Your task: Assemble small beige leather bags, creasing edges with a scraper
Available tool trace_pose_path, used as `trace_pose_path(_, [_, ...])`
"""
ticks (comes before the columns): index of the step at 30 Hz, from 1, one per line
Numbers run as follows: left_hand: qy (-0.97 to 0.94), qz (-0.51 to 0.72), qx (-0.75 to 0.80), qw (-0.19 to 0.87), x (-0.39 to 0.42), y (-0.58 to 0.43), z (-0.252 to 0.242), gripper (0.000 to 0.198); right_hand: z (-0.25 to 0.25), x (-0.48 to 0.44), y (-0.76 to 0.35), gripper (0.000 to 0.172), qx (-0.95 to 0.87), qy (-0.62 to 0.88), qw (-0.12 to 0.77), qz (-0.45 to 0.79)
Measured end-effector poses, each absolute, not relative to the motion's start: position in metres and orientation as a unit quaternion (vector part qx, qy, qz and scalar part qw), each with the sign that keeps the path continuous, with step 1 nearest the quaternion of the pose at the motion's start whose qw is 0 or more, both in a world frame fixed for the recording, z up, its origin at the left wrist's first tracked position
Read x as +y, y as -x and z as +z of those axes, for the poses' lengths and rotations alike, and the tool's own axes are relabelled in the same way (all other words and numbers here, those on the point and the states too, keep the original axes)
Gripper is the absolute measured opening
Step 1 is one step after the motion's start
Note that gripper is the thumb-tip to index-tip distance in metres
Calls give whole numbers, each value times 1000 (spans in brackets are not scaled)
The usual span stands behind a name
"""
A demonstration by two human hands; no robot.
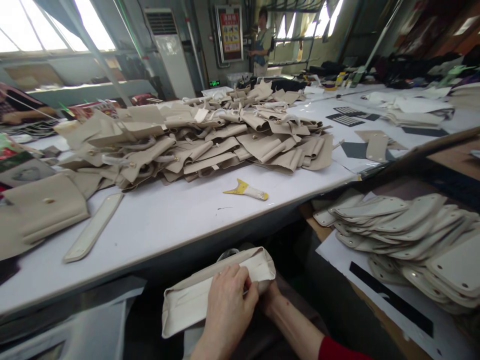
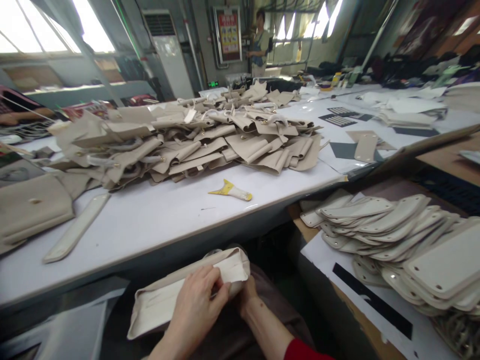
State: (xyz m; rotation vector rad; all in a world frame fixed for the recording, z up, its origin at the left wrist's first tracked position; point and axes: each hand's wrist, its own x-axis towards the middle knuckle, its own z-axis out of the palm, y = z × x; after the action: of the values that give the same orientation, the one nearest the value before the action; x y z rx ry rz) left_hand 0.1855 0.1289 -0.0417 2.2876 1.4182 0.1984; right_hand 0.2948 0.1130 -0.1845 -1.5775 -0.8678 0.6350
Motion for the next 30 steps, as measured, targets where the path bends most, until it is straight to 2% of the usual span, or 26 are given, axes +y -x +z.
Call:
trace_pose_path(2, [-828,78,513,212,127,-186,-42,18,-172,90,-312,48,-355,691,571,265])
trace_pose_path(3, [-828,83,514,208,126,-186,-42,18,-162,77,-320,45,-356,698,566,256])
trace_pose_path(6, [-830,94,514,196,123,-184,-42,16,-123,44,-333,17,-481,659,551,175])
trace_pose_path(7, [-831,96,514,191,122,-184,-42,16,-111,37,-333,19,-558,619,537,134])
trace_pose_path(9, [-831,100,517,180,120,-182,-43,16,-95,31,-326,37,-682,542,488,52])
trace_pose_path(12, [-829,113,521,165,115,-181,-46,13,-91,34,-314,49,-741,524,418,-24])
trace_pose_path(18, [-824,154,530,128,101,-180,-55,15,-106,38,-308,46,-745,537,387,-77])
trace_pose_path(24, [-782,222,564,144,95,-161,-56,4,-110,38,-304,46,-746,538,382,-88])
trace_pose_path(27, [-783,209,566,152,94,-149,-54,16,-112,39,-299,44,-749,537,378,-89])
trace_pose_path(30, [-775,201,581,149,91,-141,-51,18,-113,41,-289,42,-755,530,377,-82])
